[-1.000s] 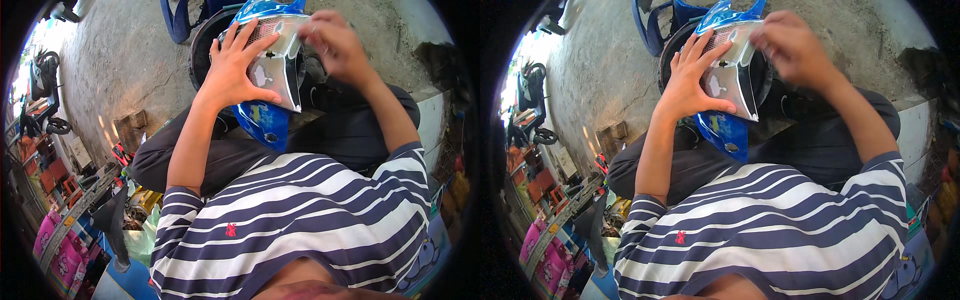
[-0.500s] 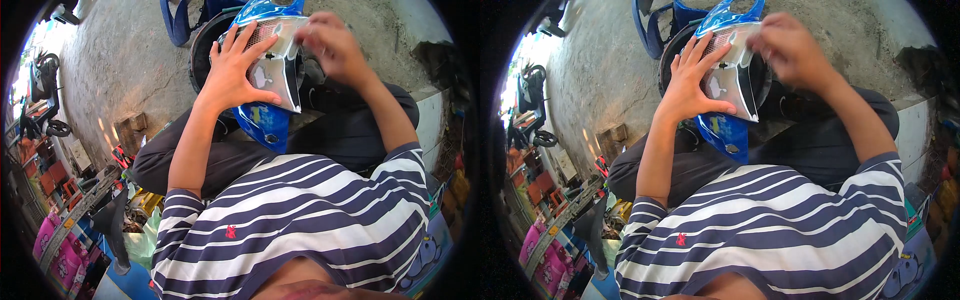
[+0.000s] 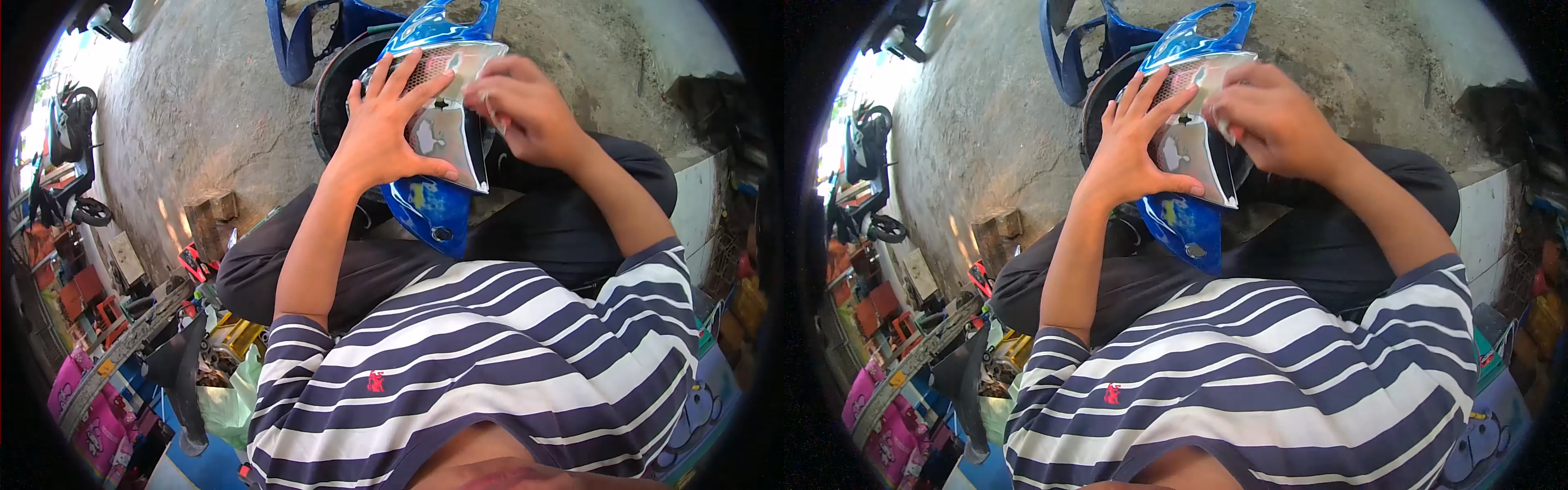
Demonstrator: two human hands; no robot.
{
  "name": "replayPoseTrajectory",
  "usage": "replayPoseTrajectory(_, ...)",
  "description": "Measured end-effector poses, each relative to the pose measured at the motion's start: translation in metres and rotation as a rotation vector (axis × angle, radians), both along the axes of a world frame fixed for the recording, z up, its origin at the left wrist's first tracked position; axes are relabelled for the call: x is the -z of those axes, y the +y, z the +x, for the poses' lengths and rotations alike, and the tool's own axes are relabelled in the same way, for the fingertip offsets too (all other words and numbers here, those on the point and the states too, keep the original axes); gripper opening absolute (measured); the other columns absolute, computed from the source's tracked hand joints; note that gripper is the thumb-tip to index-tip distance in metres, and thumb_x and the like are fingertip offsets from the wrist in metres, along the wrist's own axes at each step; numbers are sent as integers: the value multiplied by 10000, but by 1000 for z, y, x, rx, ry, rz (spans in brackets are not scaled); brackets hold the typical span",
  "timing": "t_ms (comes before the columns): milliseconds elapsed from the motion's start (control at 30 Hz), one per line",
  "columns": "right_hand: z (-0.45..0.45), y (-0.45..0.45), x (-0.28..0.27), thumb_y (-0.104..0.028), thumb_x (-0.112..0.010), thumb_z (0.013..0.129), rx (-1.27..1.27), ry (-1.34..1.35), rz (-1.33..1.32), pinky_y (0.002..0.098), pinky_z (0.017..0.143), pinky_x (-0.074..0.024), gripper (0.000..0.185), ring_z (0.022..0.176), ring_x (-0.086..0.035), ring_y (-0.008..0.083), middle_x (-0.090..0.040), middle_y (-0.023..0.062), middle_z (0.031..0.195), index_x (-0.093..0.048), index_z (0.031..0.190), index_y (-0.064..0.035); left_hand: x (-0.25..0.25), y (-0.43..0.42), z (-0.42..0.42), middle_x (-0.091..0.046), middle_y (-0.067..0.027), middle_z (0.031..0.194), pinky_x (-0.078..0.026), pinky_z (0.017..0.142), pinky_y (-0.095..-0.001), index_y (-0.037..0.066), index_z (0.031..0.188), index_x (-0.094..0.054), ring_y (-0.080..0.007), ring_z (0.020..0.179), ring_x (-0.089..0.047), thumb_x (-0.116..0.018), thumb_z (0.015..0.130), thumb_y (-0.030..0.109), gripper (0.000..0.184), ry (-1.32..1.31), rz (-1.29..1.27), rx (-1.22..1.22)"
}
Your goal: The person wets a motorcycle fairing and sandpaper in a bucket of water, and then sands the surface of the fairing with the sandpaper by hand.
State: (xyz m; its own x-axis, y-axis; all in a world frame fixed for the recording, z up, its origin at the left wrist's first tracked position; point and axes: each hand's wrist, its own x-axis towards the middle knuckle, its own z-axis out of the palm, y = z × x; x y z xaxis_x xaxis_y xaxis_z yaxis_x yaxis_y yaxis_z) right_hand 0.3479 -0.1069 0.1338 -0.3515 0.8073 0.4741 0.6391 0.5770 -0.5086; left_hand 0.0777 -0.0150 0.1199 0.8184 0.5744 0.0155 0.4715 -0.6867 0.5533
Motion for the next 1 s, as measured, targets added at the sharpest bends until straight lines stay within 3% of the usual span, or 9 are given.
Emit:
replayPoseTrajectory(133, 31, 25, 18, -36, -805, 912, 315, 21, 11, 501, 993, -564, 241, 1129, -697, 361, -751, 128, 1043, -787, 1143, -101, 2, -1, 0, -317, -123, 1845, -177, 1290, -800, 381, 1673, -556, -451, 1716, -210, -1005, 515, 731, 1290, -3, 31, -1)
replayPoseTrajectory(233, 10, 9, 16, -25, -812, 894, 250, 23, 16, 490, 1015, -561, 264, 1162, -696, 360, -760, 112, 1066, -781, 1143, -109, -1, -4, 1, -318, -121, 1844, -180, 1287, -798, 385, 1674, -555, -450, 1717, -207, -997, 525, 744, 1283, 8, 39, 2)
replayPoseTrajectory(300, -9, -5, 7, 9, -808, 840, 16, -37, 25, 470, 1075, -543, 342, 1223, -692, 365, -795, 55, 1161, -755, 1151, -124, -1, -3, 2, -316, -124, 1845, -175, 1286, -800, 386, 1672, -557, -450, 1716, -210, -993, 527, 749, 1279, 10, 20, -8)
replayPoseTrajectory(467, 38, 21, 24, -32, -838, 898, 362, 0, 31, 475, 1035, -565, 181, 1232, -698, 359, -824, 80, 1137, -799, 1068, -83, 0, -6, 1, -313, -130, 1845, -166, 1278, -809, 388, 1671, -558, -464, 1710, -213, -987, 537, 756, 1267, -2, 35, 2)
replayPoseTrajectory(633, -2, -15, 22, 1, -833, 828, 68, -26, 97, 478, 1059, -552, 275, 1202, -705, 346, -808, 34, 1208, -785, 1071, -120, -6, -11, 8, -307, -133, 1848, -171, 1269, -813, 395, 1676, -553, -475, 1706, -215, -972, 554, 774, 1256, 31, 56, 10)
replayPoseTrajectory(700, 21, -3, 33, 11, -828, 820, 131, -30, 167, 484, 1083, -540, 321, 1211, -707, 348, -808, 33, 1216, -785, 1109, -121, -4, -11, 8, -312, -139, 1846, -169, 1265, -814, 395, 1670, -560, -475, 1705, -219, -971, 548, 778, 1255, 20, 74, 7)
replayPoseTrajectory(800, 57, 17, 37, 24, -813, 814, 329, -65, 67, 483, 1096, -538, 341, 1245, -701, 350, -807, 39, 1227, -780, 1123, -115, -3, -14, 10, -324, -148, 1841, -166, 1257, -817, 395, 1662, -573, -480, 1703, -221, -968, 543, 785, 1249, 16, 95, 12)
replayPoseTrajectory(933, 3, -17, 23, 13, -806, 825, 97, -1, 30, 489, 1097, -540, 328, 1283, -684, 358, -807, 62, 1221, -787, 1131, -100, -7, -17, 16, -338, -156, 1835, -157, 1247, -821, 395, 1652, -587, -491, 1700, -222, -961, 554, 794, 1227, 19, 98, 5)
replayPoseTrajectory(1000, 11, -9, 27, 3, -812, 827, 149, 1, 71, 483, 1083, -543, 323, 1271, -686, 361, -805, 69, 1210, -786, 1131, -100, -6, -17, 15, -335, -155, 1837, -153, 1246, -821, 395, 1651, -588, -493, 1699, -225, -956, 559, 800, 1221, 10, 108, 3)
